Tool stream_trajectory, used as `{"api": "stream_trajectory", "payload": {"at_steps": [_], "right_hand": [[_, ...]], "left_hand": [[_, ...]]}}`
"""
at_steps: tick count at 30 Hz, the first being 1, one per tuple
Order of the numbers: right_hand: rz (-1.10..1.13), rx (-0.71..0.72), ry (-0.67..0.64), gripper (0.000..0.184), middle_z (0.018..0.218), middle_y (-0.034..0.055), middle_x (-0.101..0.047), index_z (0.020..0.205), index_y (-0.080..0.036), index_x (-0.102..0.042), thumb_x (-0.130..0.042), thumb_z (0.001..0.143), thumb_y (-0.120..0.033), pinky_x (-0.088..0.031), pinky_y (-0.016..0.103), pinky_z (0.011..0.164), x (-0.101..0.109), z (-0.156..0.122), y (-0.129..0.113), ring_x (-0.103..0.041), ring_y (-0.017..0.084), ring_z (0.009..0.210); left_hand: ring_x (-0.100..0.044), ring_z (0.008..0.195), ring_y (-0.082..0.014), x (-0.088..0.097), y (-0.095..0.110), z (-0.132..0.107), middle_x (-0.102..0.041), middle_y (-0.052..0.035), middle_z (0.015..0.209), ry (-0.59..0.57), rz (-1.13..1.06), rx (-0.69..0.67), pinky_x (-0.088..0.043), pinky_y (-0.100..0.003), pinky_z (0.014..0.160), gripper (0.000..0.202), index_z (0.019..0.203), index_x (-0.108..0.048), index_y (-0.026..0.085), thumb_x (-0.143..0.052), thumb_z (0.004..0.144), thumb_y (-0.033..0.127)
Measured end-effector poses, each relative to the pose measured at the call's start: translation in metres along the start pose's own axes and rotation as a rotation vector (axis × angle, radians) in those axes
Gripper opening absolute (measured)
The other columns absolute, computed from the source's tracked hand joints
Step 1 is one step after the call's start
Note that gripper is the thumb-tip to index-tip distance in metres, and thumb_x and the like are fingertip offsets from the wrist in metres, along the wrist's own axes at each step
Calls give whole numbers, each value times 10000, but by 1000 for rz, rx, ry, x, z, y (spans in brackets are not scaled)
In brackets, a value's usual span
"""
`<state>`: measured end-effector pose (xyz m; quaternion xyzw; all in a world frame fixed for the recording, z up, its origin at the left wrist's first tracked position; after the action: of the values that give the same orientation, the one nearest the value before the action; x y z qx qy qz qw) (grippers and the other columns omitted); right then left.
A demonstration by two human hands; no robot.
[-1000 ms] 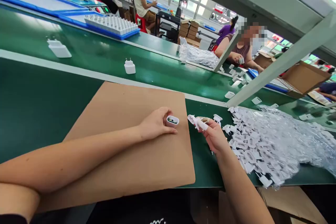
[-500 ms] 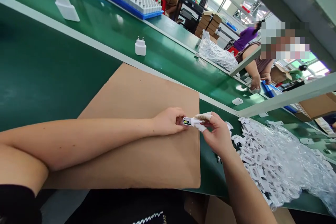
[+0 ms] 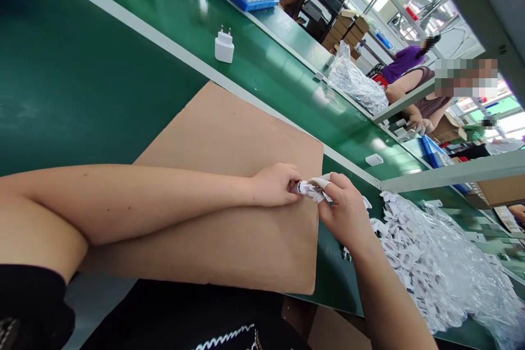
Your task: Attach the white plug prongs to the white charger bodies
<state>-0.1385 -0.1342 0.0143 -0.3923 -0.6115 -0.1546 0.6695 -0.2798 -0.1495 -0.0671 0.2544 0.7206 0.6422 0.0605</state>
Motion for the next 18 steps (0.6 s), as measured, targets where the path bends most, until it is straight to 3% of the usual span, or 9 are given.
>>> {"api": "stream_trajectory", "payload": {"at_steps": [12,15,18], "right_hand": [[-42,-126,-21,225,715,30,-505,652,-223,-582,-518,729,-22,-309,307,572,-11,10,0,-482,185,705],[59,-197,35,201,721,30,-514,697,-231,-648,-544,788,-85,-328,306,564,-17,4,3,-487,181,679],[310,-305,116,117,827,34,-616,899,-241,-731,-621,860,-235,-413,297,589,-18,-12,18,-537,172,693]], "left_hand": [[-564,689,-143,2,-4,-1,-603,-19,820,33,-32,45,-448,-275,632,172,742,-684,177,-744,781,334],[-587,695,-147,0,-3,-4,-623,-21,828,51,-34,48,-462,-273,632,173,774,-706,184,-746,776,352],[-622,723,-171,-1,-2,-3,-666,-33,827,48,-12,76,-477,-275,639,209,823,-735,182,-754,764,381]]}}
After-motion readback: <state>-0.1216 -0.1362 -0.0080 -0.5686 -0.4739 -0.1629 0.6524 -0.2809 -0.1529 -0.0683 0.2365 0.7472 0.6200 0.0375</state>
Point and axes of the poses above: each hand's wrist, its own z-axis towards the middle knuckle, its own x-axis out of the back of the hand, y = z × x, the point moved 5 cm from there along z, towards the middle knuckle
